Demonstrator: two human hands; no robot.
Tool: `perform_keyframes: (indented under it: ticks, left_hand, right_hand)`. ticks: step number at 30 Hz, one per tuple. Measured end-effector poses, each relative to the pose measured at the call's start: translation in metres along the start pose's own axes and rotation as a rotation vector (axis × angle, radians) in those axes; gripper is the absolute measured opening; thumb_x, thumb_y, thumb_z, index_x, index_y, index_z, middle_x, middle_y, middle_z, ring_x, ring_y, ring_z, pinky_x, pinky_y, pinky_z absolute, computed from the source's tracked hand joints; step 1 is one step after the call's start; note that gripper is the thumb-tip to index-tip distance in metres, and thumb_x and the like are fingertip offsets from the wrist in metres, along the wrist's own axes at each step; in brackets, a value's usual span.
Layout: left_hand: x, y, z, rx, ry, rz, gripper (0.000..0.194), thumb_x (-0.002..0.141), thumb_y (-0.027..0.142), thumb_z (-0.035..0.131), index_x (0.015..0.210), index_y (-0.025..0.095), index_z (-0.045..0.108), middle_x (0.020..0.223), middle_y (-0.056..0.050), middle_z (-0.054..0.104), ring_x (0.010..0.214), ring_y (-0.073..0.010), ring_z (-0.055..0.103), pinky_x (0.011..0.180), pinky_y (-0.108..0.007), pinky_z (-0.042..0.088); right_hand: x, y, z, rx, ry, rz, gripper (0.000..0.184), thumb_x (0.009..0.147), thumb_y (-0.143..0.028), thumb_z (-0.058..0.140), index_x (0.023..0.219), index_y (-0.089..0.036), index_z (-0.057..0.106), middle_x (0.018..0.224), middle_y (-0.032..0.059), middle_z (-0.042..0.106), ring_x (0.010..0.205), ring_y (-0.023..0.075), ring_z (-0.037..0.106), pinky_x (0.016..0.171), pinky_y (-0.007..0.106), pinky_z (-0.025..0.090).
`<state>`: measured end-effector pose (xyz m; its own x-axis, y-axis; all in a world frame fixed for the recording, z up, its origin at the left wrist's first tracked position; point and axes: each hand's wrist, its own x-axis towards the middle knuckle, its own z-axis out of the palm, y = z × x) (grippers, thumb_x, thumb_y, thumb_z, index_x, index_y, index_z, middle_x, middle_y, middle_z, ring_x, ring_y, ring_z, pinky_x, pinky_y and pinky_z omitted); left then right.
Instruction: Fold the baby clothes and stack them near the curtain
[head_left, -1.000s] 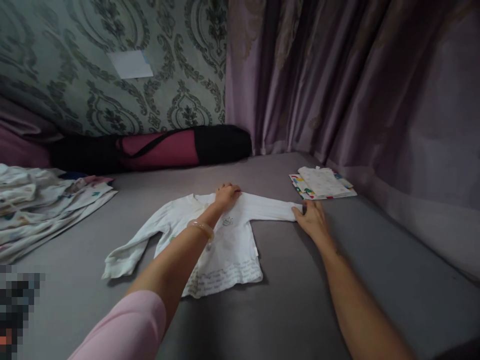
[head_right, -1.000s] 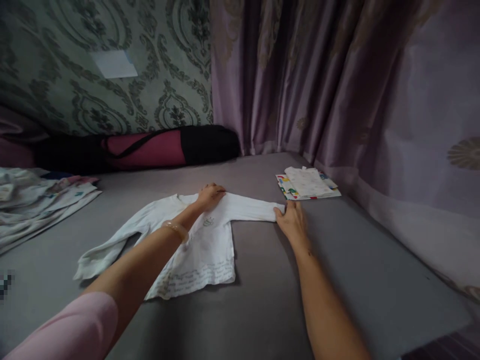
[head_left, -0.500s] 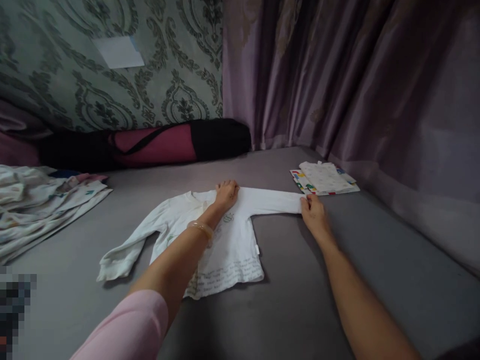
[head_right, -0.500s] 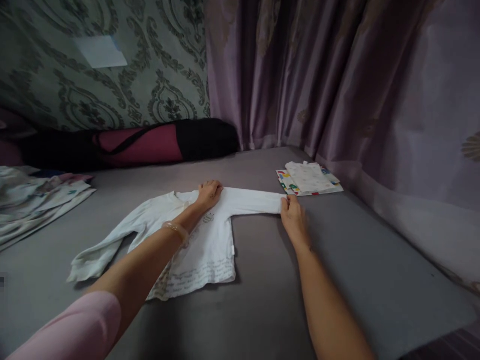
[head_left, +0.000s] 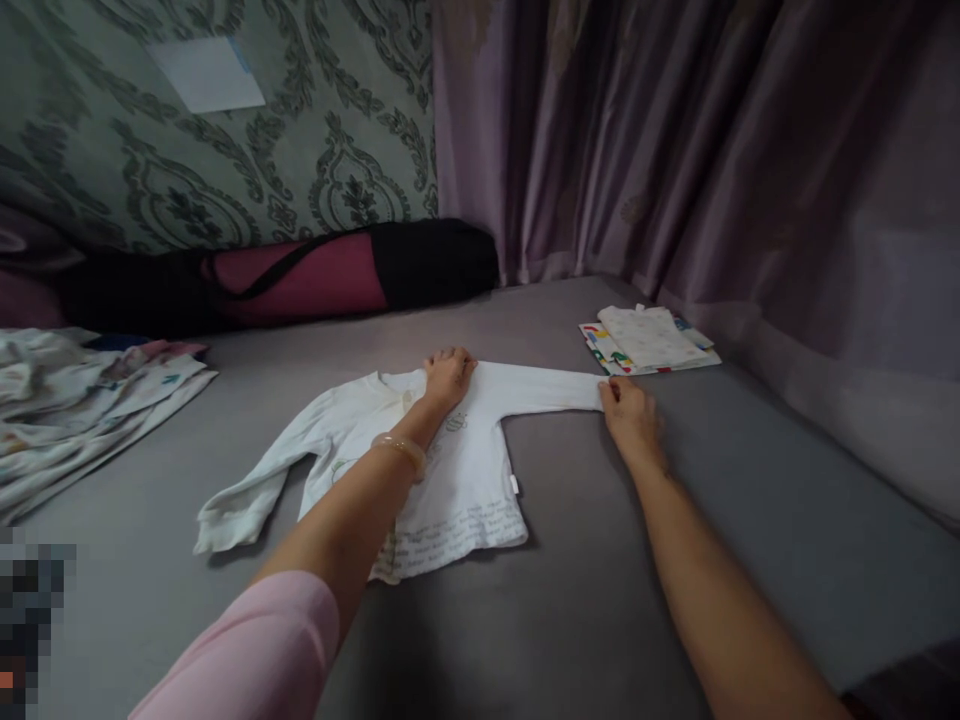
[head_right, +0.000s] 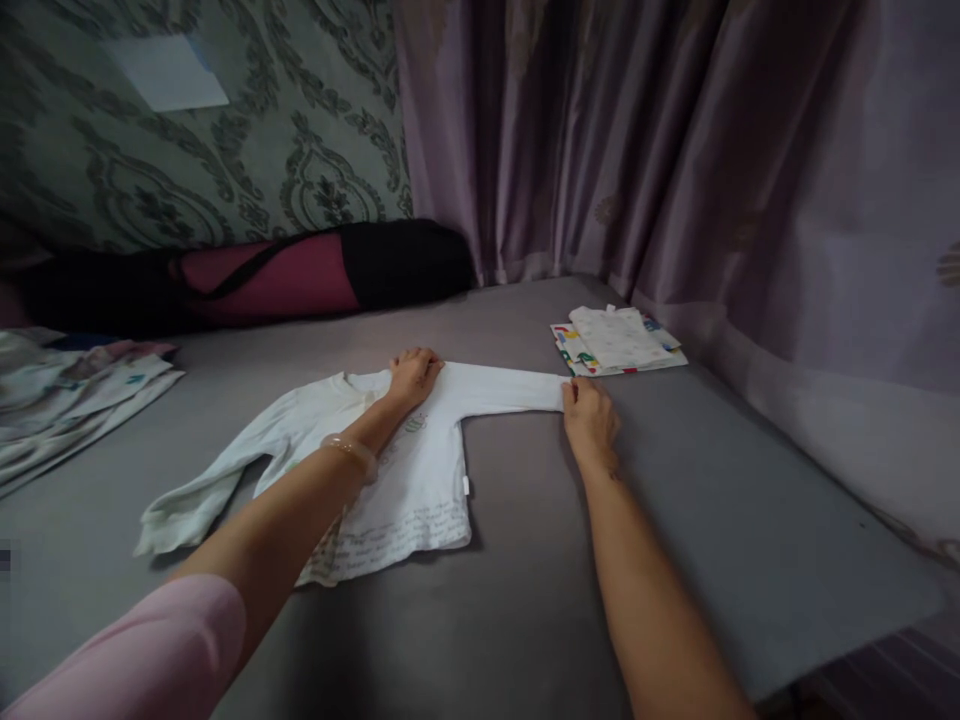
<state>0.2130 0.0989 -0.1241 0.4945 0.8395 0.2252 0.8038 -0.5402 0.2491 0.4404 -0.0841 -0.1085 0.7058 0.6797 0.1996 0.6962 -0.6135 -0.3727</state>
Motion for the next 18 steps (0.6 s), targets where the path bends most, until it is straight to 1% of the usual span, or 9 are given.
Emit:
perform_keyframes:
  ticks: [2, 4, 7, 10, 12, 15, 16, 17, 18]
  left_hand:
    - [0.0, 0.005, -0.005, 0.063, 0.023, 0.025, 0.023, 0.093, 0.031, 0.041, 0.102, 0.016, 0.056, 0.113, -0.015, 0.056, 0.107, -0.0309, 0.046, 0.088, -0.043, 0.032]
    - [-0.001, 0.011, -0.011, 0.087, 0.033, 0.088, 0.02, 0.092, 0.025, 0.042, 0.101, 0.015, 0.056, 0.112, -0.017, 0.056, 0.108, -0.0312, 0.047, 0.088, -0.043, 0.032]
    - [-0.007, 0.018, -0.023, -0.058, -0.042, 0.206, 0.017, 0.09, 0.021, 0.043, 0.099, 0.016, 0.057, 0.101, -0.011, 0.062, 0.096, -0.0243, 0.054, 0.082, -0.036, 0.037]
    - [-0.021, 0.023, -0.032, -0.3, -0.233, 0.326, 0.021, 0.091, 0.033, 0.046, 0.093, 0.017, 0.06, 0.083, -0.004, 0.065, 0.073, -0.016, 0.057, 0.067, -0.026, 0.04]
    - [-0.031, 0.026, -0.034, -0.362, -0.337, 0.385, 0.029, 0.087, 0.045, 0.053, 0.086, 0.017, 0.062, 0.075, -0.001, 0.064, 0.066, -0.0138, 0.056, 0.062, -0.024, 0.04]
    - [-0.042, 0.03, -0.034, -0.278, -0.359, 0.402, 0.036, 0.076, 0.051, 0.064, 0.084, 0.016, 0.066, 0.077, -0.003, 0.064, 0.068, -0.0148, 0.057, 0.062, -0.023, 0.041]
    - [-0.044, 0.031, -0.033, -0.231, -0.35, 0.404, 0.036, 0.074, 0.05, 0.067, 0.086, 0.016, 0.066, 0.08, -0.004, 0.064, 0.071, -0.0158, 0.057, 0.064, -0.024, 0.042]
    - [-0.045, 0.033, -0.033, -0.188, -0.338, 0.408, 0.036, 0.073, 0.048, 0.067, 0.088, 0.016, 0.067, 0.083, -0.005, 0.064, 0.074, -0.0169, 0.058, 0.066, -0.025, 0.042]
    - [-0.046, 0.035, -0.034, -0.148, -0.327, 0.412, 0.033, 0.074, 0.046, 0.067, 0.089, 0.016, 0.068, 0.086, -0.006, 0.064, 0.077, -0.0179, 0.059, 0.068, -0.025, 0.043]
  right_hand:
    - [0.001, 0.001, 0.002, -0.008, 0.002, -0.013, 0.032, 0.091, -0.036, 0.042, 0.104, -0.018, 0.066, 0.105, 0.0114, 0.063, 0.088, 0.021, 0.058, 0.069, 0.029, 0.038]
    - [0.002, 0.003, 0.004, 0.017, 0.02, 0.004, 0.03, 0.089, -0.036, 0.045, 0.105, -0.018, 0.063, 0.103, 0.0109, 0.062, 0.086, 0.0212, 0.058, 0.067, 0.029, 0.038]
    - [0.004, 0.007, 0.008, 0.08, 0.054, -0.002, 0.03, 0.087, -0.035, 0.048, 0.11, -0.017, 0.057, 0.101, 0.0099, 0.062, 0.085, 0.0212, 0.057, 0.068, 0.029, 0.039]
    - [0.006, 0.012, 0.01, 0.095, 0.034, -0.092, 0.025, 0.088, -0.03, 0.045, 0.104, -0.017, 0.058, 0.1, 0.0104, 0.061, 0.088, 0.0213, 0.056, 0.072, 0.03, 0.04]
    - [0.007, 0.014, 0.008, 0.081, 0.005, -0.149, 0.024, 0.088, -0.027, 0.043, 0.1, -0.016, 0.06, 0.1, 0.0114, 0.06, 0.091, 0.0219, 0.056, 0.075, 0.03, 0.04]
    - [-0.003, 0.005, -0.004, 0.062, 0.013, -0.198, 0.025, 0.087, -0.025, 0.044, 0.101, -0.015, 0.062, 0.107, 0.0141, 0.059, 0.093, 0.0228, 0.057, 0.076, 0.031, 0.04]
    - [-0.01, -0.002, -0.011, 0.078, -0.024, -0.232, 0.024, 0.088, -0.026, 0.045, 0.1, -0.015, 0.062, 0.105, 0.0137, 0.06, 0.091, 0.0222, 0.057, 0.075, 0.03, 0.04]
    - [-0.02, -0.01, -0.019, 0.111, -0.096, -0.283, 0.023, 0.088, -0.028, 0.046, 0.096, -0.016, 0.063, 0.1, 0.0123, 0.062, 0.087, 0.0211, 0.058, 0.073, 0.029, 0.04]
    - [-0.032, -0.019, -0.028, 0.159, -0.236, -0.362, 0.022, 0.088, -0.03, 0.046, 0.091, -0.017, 0.063, 0.09, 0.0092, 0.064, 0.081, 0.0194, 0.058, 0.07, 0.028, 0.04]
